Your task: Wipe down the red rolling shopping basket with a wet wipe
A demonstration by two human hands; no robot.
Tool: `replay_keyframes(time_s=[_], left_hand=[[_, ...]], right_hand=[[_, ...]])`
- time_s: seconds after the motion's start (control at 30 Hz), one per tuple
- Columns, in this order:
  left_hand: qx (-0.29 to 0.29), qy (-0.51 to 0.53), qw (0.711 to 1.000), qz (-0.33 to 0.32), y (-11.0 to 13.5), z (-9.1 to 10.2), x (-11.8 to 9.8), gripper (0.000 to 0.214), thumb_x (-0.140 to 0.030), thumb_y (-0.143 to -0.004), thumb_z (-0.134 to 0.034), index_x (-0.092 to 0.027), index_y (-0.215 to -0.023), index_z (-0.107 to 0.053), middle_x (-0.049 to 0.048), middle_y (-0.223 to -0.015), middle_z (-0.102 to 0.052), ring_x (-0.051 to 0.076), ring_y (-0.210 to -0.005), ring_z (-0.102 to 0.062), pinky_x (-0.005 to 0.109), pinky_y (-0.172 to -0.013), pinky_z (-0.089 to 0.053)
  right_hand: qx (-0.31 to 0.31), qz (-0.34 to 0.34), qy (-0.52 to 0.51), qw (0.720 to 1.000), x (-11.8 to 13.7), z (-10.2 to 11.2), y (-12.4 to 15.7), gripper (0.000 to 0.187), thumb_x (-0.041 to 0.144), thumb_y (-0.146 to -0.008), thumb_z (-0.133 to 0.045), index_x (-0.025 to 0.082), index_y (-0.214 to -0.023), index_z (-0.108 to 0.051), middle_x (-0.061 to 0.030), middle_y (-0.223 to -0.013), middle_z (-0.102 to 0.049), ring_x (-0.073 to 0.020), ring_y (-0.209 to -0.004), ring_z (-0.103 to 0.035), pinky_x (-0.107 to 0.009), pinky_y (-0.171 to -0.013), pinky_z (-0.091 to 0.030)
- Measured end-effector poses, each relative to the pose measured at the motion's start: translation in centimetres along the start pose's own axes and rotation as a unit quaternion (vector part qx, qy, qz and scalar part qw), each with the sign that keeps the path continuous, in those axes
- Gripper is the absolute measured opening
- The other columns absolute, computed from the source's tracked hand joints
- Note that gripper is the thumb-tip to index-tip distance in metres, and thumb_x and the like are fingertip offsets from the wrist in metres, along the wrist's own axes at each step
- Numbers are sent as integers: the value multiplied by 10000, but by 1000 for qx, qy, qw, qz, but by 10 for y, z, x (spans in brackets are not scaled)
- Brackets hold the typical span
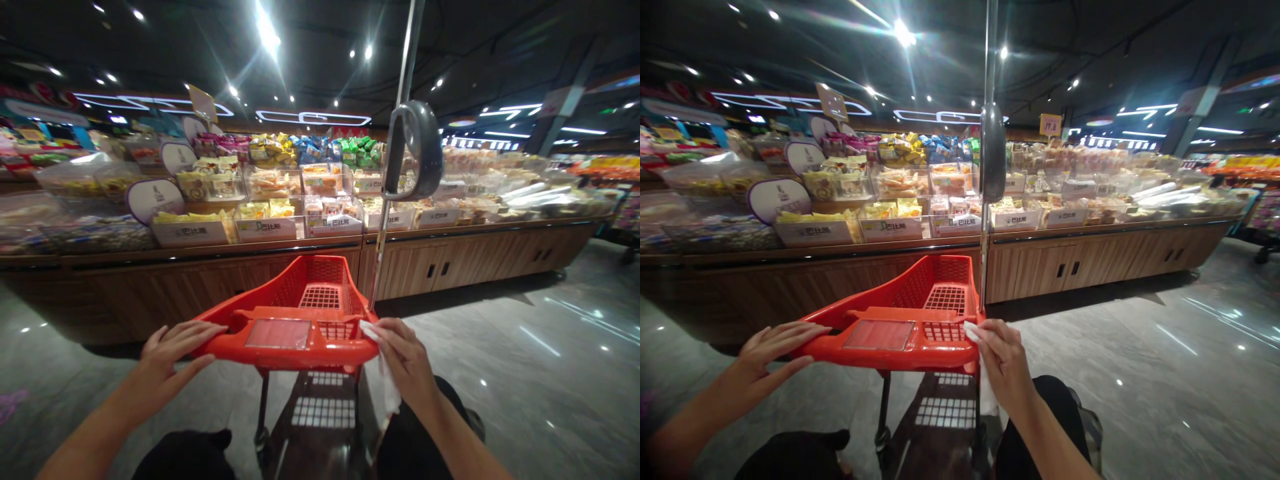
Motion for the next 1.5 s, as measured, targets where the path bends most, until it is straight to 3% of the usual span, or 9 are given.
replay_keyframes(time_s=[0.13, 0.27, 0.43, 0.57, 0.7, 0.8, 1.03, 1.3, 1.5], left_hand=[[-55, -70, 996, -3, -1, 2, -10, 349, -439, -857, -490, -324, -1182, -548, -8, -1196, -639, 222, -1090, -584, 526, -955, -354], [-206, -76, 975, 15, -1, 18, -71, 279, -324, -857, -501, -265, -1113, -597, 25, -1155, -653, 207, -1034, -605, 551, -1025, -292], [-172, 40, 983, -56, -18, 28, -182, 391, -238, -792, -586, -208, -1181, -553, 73, -1120, -668, 231, -1062, -585, 553, -1094, -193], [-157, 96, 983, -19, -34, 9, -227, 359, -372, -839, -528, -192, -1145, -580, 77, -1112, -673, 247, -1059, -578, 535, -1101, -132], [-153, 90, 983, 50, -36, -15, -227, 367, -481, -869, -440, -190, -946, -650, 58, -909, -702, 251, -933, -592, 541, -1075, -113], [-142, 97, 984, 53, -32, -21, -221, 349, -481, -872, -438, -203, -883, -649, 36, -837, -686, 236, -898, -583, 525, -1060, -132], [-135, 69, 986, 63, -36, -19, -219, 382, -509, -884, -397, -206, -826, -623, 26, -804, -674, 234, -877, -575, 512, -1031, -162], [-156, 71, 985, 35, -33, -13, -216, 404, -500, -894, -391, -198, -819, -649, 28, -774, -683, 211, -838, -586, 470, -1021, -189], [-170, 48, 984, -5, -27, -3, -214, 460, -584, -862, -392, -196, -805, -632, 18, -783, -699, 208, -819, -611, 442, -1022, -195]], right_hand=[[2, -54, -58, 997, -7, -6, -7, 237, 205, -931, -464, 253, -1051, -662, -44, -1017, -601, -190, -962, -581, -333, -830, -449], [12, -62, -72, 995, 5, -12, 1, 259, 205, -932, -452, 263, -1092, -648, -53, -1047, -582, -198, -985, -571, -351, -856, -456], [25, -39, -101, 994, 23, -19, 7, 279, 170, -927, -454, 251, -1133, -624, -69, -1087, -561, -203, -1018, -560, -358, -879, -466], [24, -1, -131, 991, 34, -24, 11, 314, 122, -906, -482, 250, -1161, -612, -74, -1103, -558, -202, -1034, -561, -350, -892, -480], [36, 50, -166, 984, 34, -27, 19, 411, 73, -882, -511, 279, -1231, -574, -72, -1136, -571, -201, -1048, -570, -337, -892, -496], [56, 89, -172, 979, 25, -29, 18, 455, 55, -881, -493, 297, -1261, -551, -70, -1163, -584, -203, -1072, -568, -348, -914, -488], [40, 13, -159, 986, 1, -34, 1, 380, 89, -910, -421, 253, -1208, -590, -92, -1158, -568, -203, -1092, -558, -345, -917, -486], [86, 78, -175, 978, 30, -23, 19, 393, 79, -895, -431, 257, -1206, -591, -88, -1109, -606, -196, -1018, -593, -337, -863, -517], [25, 57, -150, 987, 23, -30, 8, 373, 85, -899, -435, 247, -1194, -597, -102, -1089, -604, -207, -1008, -601, -356, -841, -529]])
Point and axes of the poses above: each hand's wrist, its own y-axis away from the middle knuckle, its own z-axis out of the back of the hand, x = y × z, the point moved 2 cm from there along -y, towards the middle knuckle
